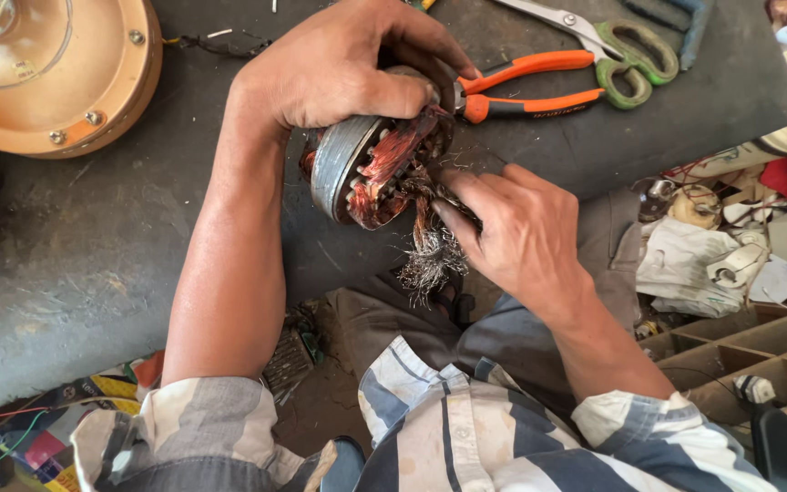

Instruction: The person holds a burned electric motor stator on a workbench and pulls old copper windings out of its slots, using pliers and a screwdriver to pry and cut the wire, working around the stator and turning it as sections of wire are removed.

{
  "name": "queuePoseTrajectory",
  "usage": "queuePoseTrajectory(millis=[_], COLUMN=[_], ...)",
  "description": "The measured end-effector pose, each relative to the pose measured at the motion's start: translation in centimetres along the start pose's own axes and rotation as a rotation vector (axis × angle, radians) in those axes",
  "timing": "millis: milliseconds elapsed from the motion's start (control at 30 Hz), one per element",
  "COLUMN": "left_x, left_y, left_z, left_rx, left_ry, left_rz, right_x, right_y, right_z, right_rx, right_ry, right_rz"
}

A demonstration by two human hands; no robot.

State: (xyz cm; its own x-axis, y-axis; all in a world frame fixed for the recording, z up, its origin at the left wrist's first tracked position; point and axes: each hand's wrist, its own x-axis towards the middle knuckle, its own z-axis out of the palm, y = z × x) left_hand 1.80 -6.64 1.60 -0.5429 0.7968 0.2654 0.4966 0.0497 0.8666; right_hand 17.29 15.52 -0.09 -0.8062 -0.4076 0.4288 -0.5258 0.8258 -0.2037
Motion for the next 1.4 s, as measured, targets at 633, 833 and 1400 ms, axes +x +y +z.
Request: queuePoseTrajectory(millis=[633,833,1400], left_x=[-0.6,-0.6,-0.6], left_y=[-0.3,-0.5,0.1], left_z=[-0.4,-0.5,-0.5], left_rx=[0.022,-0.029,-0.061], left_ry=[-0.02,-0.016,-0.021], left_rz=[0.078,0.005,0.035], right_x=[1.1,1.1,-0.6], right_y=[-0.9,-1.3,-0.5], right_z=[0.3,1.2,-0.7], right_rx=[0.026,0.153,0.375], right_ry=[0.068,0.078,-0.016], right_rz=[0.096,0.157,0.117])
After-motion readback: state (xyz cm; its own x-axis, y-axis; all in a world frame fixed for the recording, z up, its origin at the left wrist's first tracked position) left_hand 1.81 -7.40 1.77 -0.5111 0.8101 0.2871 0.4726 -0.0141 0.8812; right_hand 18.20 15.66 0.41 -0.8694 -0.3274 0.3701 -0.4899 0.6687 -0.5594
